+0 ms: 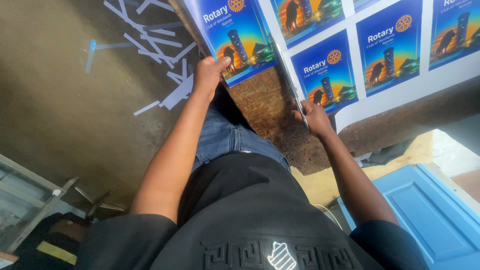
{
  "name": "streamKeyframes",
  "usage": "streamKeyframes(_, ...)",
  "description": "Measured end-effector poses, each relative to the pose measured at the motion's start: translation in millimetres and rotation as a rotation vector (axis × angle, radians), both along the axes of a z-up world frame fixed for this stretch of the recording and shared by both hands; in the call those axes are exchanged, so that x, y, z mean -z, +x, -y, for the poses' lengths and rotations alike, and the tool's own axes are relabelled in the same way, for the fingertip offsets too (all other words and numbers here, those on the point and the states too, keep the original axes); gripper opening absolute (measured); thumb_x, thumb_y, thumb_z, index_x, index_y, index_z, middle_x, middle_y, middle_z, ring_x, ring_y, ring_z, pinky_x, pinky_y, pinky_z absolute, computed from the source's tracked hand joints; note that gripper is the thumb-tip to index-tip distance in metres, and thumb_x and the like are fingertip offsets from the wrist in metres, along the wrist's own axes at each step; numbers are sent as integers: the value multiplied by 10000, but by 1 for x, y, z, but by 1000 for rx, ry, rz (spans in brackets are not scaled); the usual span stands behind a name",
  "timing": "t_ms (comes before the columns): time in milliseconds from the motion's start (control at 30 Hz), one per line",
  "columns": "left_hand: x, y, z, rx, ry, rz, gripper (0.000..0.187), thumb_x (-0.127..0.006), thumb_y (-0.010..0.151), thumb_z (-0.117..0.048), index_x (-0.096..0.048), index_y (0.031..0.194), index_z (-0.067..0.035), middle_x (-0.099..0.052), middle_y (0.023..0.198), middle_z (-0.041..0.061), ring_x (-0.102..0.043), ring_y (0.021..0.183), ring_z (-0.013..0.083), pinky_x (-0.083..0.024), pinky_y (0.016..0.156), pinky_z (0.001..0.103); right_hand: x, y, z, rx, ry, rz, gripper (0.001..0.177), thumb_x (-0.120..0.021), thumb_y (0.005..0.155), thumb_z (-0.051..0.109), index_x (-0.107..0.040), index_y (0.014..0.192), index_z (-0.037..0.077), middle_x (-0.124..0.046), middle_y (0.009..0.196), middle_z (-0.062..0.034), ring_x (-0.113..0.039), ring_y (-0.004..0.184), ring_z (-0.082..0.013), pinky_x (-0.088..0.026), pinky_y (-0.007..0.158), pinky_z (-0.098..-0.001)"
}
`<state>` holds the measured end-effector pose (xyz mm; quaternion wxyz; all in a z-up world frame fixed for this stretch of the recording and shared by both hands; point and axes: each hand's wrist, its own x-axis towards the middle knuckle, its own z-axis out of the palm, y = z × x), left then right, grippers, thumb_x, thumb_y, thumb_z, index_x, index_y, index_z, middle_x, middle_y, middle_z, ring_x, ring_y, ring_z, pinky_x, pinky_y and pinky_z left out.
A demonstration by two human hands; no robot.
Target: The person uses scissors to cut a large sheet of printed posters into individual pieces. They hold the sheet steady with one hand while cutting along the printed lines with the other, then reposition the sheet to continue cutting.
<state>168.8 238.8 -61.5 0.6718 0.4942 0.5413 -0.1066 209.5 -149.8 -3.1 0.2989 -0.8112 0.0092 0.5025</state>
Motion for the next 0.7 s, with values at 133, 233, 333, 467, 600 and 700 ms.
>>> streamKeyframes(133, -12, 2, -1, -34, -78, 20, 321, -908, 810, -240, -671, 924, -56, -772, 831, 132, -794, 731, 225, -642, 585, 319, -32, 22, -33, -19, 50, 14, 384, -828, 874, 421, -669, 918, 74, -661, 752, -227, -657, 806, -417, -475, 757, -463)
streamKeyframes(233, -14, 6, 1, -13, -72, 23, 336, -919, 795, -260, -676, 913, -60, -761, 802, 131, -786, 689, 223, -638, 549, 309, -24, 27, -33, -5, 65, 21, 349, -820, 889, 400, -664, 916, 89, -658, 731, -181, -662, 798, -355, -482, 765, -426)
streamKeyframes(333, 1, -3, -4, -5, -69, 13, 335, -912, 810, -260, -675, 924, -52, -760, 810, 129, -785, 699, 220, -644, 568, 321, -19, 26, -33, 16, 24, 14, 359, -839, 864, 456, -671, 886, 139, -665, 716, -113, -666, 785, -292, -480, 751, -377)
streamKeyframes(467, -9, 1, -3, -9, -74, 23, 342, -910, 812, -262, -668, 919, -45, -762, 813, 131, -782, 699, 209, -644, 574, 322, -7, 17, -26, 2, 22, 33, 395, -848, 862, 477, -684, 888, 119, -666, 734, -155, -675, 804, -344, -482, 745, -413)
streamKeyframes(600, -32, 11, 0, 3, -84, 18, 347, -915, 803, -273, -670, 916, -55, -757, 802, 129, -781, 688, 214, -645, 562, 318, -3, 16, -25, 14, 11, 32, 423, -867, 849, 496, -678, 882, 119, -668, 736, -147, -672, 800, -332, -478, 738, -417)
streamKeyframes(700, -24, 7, -1, -3, -102, 21, 357, -920, 803, -275, -664, 909, -51, -747, 792, 138, -782, 691, 233, -648, 564, 334, -4, 20, -27, 6, 20, 26, 406, -863, 849, 470, -678, 893, 112, -668, 742, -160, -665, 797, -349, -472, 737, -428)
